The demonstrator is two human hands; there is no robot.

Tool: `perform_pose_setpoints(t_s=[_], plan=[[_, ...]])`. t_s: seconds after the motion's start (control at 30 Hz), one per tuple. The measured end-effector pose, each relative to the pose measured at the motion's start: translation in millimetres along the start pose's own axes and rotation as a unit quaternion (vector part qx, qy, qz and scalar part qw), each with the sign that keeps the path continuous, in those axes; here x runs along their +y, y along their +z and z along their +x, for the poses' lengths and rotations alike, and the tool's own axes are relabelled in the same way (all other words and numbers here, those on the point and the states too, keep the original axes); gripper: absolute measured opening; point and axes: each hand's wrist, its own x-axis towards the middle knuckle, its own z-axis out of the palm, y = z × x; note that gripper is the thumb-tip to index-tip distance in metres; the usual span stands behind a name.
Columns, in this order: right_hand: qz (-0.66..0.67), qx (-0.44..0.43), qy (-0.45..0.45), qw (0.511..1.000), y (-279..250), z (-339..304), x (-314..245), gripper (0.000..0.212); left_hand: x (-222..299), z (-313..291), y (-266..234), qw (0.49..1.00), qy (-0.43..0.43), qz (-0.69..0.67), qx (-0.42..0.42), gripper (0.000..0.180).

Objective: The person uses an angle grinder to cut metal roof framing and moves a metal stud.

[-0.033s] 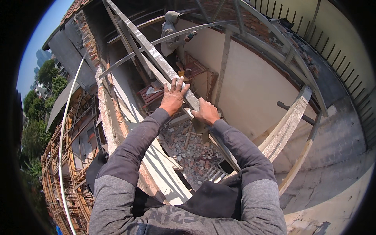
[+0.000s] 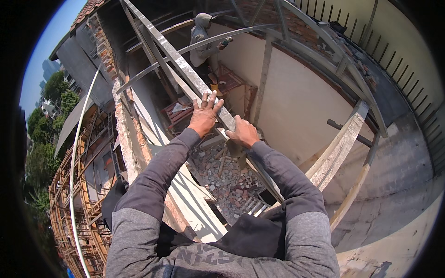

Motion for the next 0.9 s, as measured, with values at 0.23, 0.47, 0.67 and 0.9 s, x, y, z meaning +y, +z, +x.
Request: perform_pose_setpoints(t_s=[0.23, 0.47, 0.67, 0.9], plan=[[-0.003, 0.044, -0.036, 0.998, 4.1, -1.3, 7.4, 0.058, 3.2, 4.5, 0.0, 1.0, 0.015, 0.003, 0.009, 0.065], [-0.022, 0.005, -0.037, 0.999, 9.3, 2.3, 7.1, 0.054, -1.4, 3.3, 5.4, 1.0, 0.013, 0.018, 0.015, 0.066], [-0.02, -0.037, 0.014, 0.999, 0.2, 10.6, 1.2, 0.057, 1.5, 3.4, 2.9, 1.0, 0.013, 0.012, 0.005, 0.061], [0.036, -0.042, -0.006, 0.998, 4.3, 17.6, -2.0, 0.055, -2.5, -2.0, 2.8, 1.0, 0.009, 0.021, 0.016, 0.057]])
